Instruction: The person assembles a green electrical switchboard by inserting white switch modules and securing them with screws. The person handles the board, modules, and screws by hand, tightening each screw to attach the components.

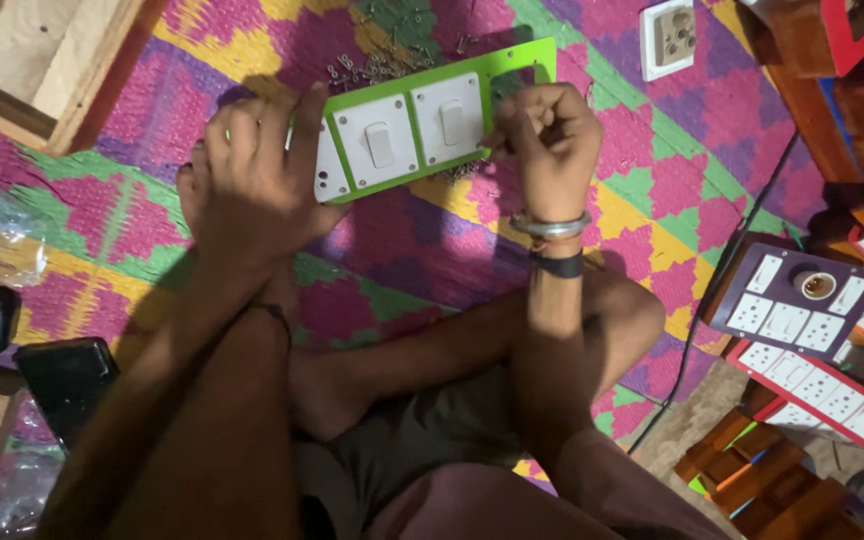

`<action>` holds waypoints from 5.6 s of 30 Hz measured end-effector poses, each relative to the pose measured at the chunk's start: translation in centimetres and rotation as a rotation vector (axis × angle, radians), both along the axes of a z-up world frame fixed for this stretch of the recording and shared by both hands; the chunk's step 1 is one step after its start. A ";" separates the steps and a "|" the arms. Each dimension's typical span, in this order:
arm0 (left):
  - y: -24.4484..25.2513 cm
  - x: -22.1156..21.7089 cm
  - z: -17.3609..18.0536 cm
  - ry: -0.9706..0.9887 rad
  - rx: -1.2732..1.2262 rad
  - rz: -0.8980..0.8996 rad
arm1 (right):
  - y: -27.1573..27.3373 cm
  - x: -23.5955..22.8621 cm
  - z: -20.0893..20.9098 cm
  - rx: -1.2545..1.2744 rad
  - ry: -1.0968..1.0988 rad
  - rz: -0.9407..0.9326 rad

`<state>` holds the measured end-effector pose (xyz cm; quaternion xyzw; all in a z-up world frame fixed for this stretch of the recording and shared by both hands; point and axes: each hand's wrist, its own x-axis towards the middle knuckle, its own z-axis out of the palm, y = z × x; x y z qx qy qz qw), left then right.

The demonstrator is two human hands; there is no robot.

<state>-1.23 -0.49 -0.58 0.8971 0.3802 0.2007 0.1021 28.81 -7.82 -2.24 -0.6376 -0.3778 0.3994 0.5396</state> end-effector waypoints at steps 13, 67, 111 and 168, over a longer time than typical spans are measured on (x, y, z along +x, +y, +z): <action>0.2 -0.1 0.1 0.012 0.024 -0.040 | 1.0 0.4 -0.8 -0.137 0.059 0.071; -0.1 -0.5 0.9 0.132 -0.016 0.003 | 1.9 -4.5 2.0 0.008 -0.537 0.209; 0.3 0.7 0.2 0.091 0.109 -0.115 | -0.7 -0.1 -0.2 -0.108 -0.398 -0.010; 4.1 7.6 -1.0 -0.498 -0.973 -0.159 | -2.5 -1.0 0.9 0.011 0.043 -0.301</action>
